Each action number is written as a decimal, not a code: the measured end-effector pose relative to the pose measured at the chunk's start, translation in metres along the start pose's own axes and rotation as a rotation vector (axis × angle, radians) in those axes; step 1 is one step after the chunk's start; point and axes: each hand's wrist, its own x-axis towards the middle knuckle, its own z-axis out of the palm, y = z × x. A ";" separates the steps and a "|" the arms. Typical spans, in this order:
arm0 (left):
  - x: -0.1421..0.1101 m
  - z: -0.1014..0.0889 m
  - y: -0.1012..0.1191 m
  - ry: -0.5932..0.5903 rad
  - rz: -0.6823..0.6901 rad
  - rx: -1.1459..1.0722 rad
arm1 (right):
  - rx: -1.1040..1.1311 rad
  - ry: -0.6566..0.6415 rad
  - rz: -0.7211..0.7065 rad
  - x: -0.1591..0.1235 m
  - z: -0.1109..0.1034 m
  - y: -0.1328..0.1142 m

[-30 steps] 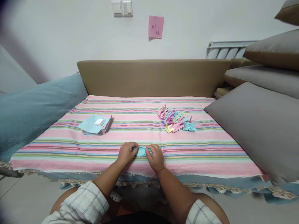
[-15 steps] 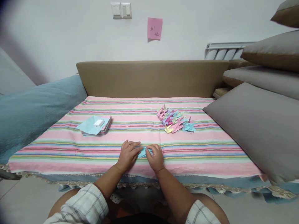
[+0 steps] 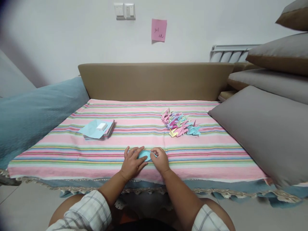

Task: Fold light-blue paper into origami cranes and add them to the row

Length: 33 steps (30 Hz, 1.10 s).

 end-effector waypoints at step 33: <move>-0.004 0.000 -0.001 0.002 -0.062 -0.050 | -0.074 -0.187 0.055 0.004 -0.030 -0.004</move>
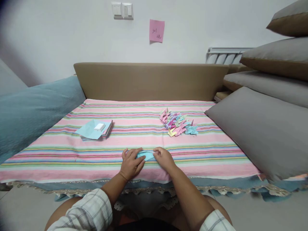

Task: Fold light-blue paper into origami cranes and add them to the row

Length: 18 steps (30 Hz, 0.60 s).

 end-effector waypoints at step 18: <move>-0.001 0.001 -0.001 -0.029 -0.013 -0.031 | -0.496 0.019 -0.579 -0.032 0.016 0.004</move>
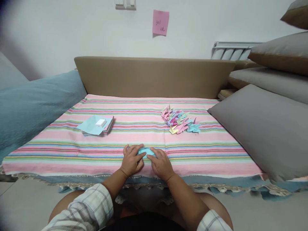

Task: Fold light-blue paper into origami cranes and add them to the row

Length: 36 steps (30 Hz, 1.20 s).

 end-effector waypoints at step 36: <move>-0.009 -0.007 -0.005 0.000 -0.094 -0.100 | -0.034 -0.139 -0.003 0.003 -0.003 -0.013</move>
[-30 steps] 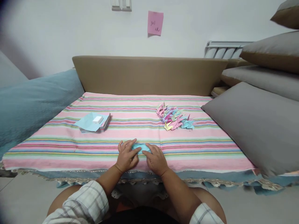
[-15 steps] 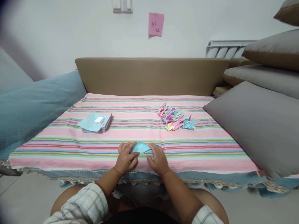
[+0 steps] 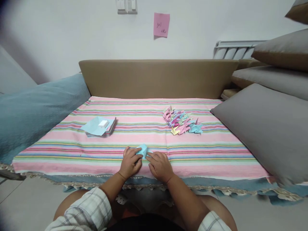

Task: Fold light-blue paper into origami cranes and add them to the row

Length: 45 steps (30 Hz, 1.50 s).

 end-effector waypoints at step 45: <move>0.018 -0.006 -0.003 -0.335 -0.289 -0.247 | 0.000 -0.053 0.014 0.002 -0.004 -0.001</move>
